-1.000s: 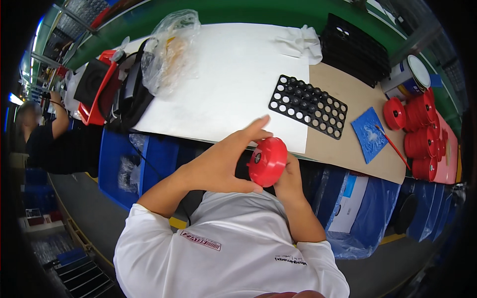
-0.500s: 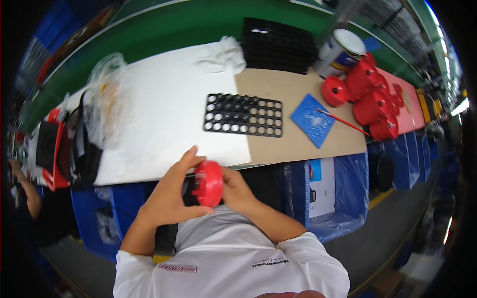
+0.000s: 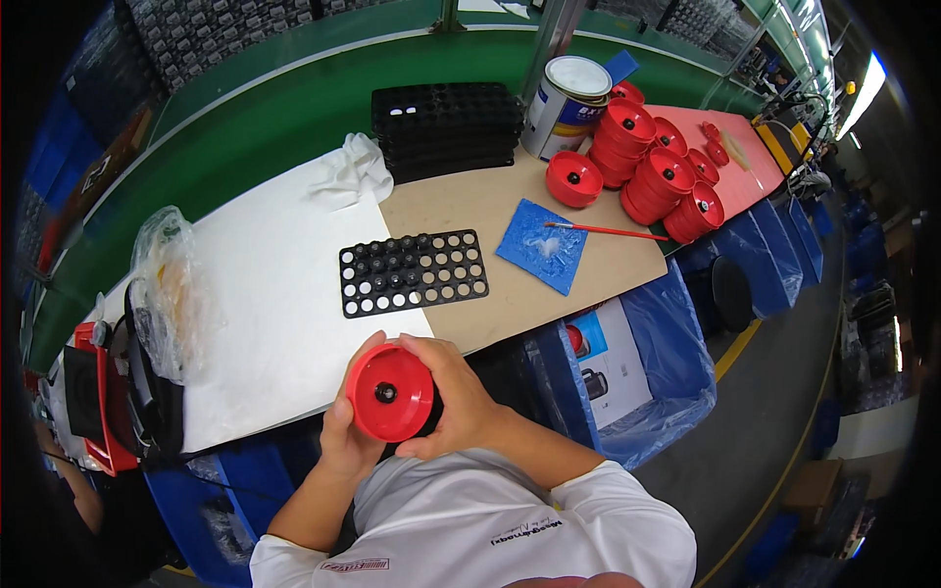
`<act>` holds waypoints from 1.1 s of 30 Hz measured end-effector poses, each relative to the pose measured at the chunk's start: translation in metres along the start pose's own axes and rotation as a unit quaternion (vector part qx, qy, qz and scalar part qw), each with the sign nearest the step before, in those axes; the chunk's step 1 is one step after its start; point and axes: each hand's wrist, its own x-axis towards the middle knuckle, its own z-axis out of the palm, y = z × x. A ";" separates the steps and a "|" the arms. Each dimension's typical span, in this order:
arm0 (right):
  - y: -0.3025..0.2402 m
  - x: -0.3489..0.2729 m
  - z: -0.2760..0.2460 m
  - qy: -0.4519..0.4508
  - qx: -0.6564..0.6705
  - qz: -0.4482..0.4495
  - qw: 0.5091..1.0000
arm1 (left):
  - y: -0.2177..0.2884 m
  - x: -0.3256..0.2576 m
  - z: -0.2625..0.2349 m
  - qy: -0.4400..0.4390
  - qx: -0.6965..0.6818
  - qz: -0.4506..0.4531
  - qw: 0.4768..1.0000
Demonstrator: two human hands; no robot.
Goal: The person applies adhesive to small components using a brush and inserts them into round plastic housings by hand before pressing the pieces together.
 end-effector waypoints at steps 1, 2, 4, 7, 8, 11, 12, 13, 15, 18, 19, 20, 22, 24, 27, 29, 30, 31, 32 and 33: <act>-0.002 0.001 -0.003 0.005 -0.014 -0.003 1.000 | -0.002 0.001 0.000 -0.003 0.000 0.001 1.000; -0.003 0.001 -0.005 0.016 -0.016 0.029 0.999 | -0.004 0.001 0.000 0.010 -0.018 -0.010 1.000; -0.004 0.007 -0.013 0.017 -0.067 0.021 0.997 | -0.013 0.003 -0.006 0.015 -0.071 -0.036 0.997; 0.011 0.022 -0.041 0.101 -0.229 -0.012 0.968 | -0.017 0.004 0.001 -0.068 -0.151 -0.080 0.983; 0.027 0.026 -0.056 0.169 -0.257 0.012 0.952 | -0.018 0.001 0.001 -0.071 -0.089 -0.093 0.989; 0.063 0.055 -0.127 0.357 -0.262 0.078 0.893 | -0.035 -0.010 -0.022 -0.100 0.099 -0.148 0.979; 0.060 0.065 -0.150 0.366 -0.329 0.132 0.861 | -0.040 -0.015 -0.023 -0.103 0.167 -0.137 0.971; 0.058 0.074 -0.166 0.370 -0.389 0.184 0.823 | -0.043 -0.019 -0.023 -0.100 0.236 -0.124 0.959; 0.071 0.085 -0.185 0.385 -0.432 0.200 0.791 | -0.040 -0.022 -0.017 -0.094 0.355 -0.086 0.926; 0.082 0.100 -0.193 0.375 -0.495 0.237 0.747 | -0.041 -0.027 -0.017 -0.087 0.447 -0.077 0.887; 0.083 0.103 -0.193 0.354 -0.517 0.260 0.735 | -0.043 -0.026 -0.020 -0.086 0.446 -0.077 0.888; 0.083 0.101 -0.193 0.355 -0.514 0.263 0.735 | -0.044 -0.024 -0.022 -0.098 0.459 -0.079 0.879; 0.083 0.099 -0.195 0.366 -0.520 0.281 0.719 | -0.044 -0.021 -0.023 -0.113 0.475 -0.086 0.869; 0.087 0.097 -0.195 0.362 -0.525 0.257 0.727 | -0.043 -0.020 -0.026 -0.105 0.511 -0.049 0.852; 0.088 0.092 -0.198 0.372 -0.529 0.216 0.731 | -0.039 -0.016 -0.023 -0.093 0.512 -0.064 0.852; 0.089 0.091 -0.200 0.386 -0.529 0.200 0.729 | -0.036 -0.012 -0.018 -0.091 0.515 -0.099 0.846; 0.091 0.091 -0.200 0.373 -0.528 0.214 0.732 | -0.039 -0.011 -0.019 -0.099 0.518 -0.100 0.844; 0.092 0.091 -0.200 0.359 -0.527 0.228 0.736 | -0.041 -0.010 -0.020 -0.106 0.521 -0.102 0.841; 0.091 0.093 -0.199 0.351 -0.522 0.239 0.740 | -0.043 -0.008 -0.019 -0.109 0.523 -0.103 0.839; 0.092 0.093 -0.199 0.353 -0.521 0.242 0.739 | -0.046 -0.008 -0.017 -0.118 0.526 -0.100 0.836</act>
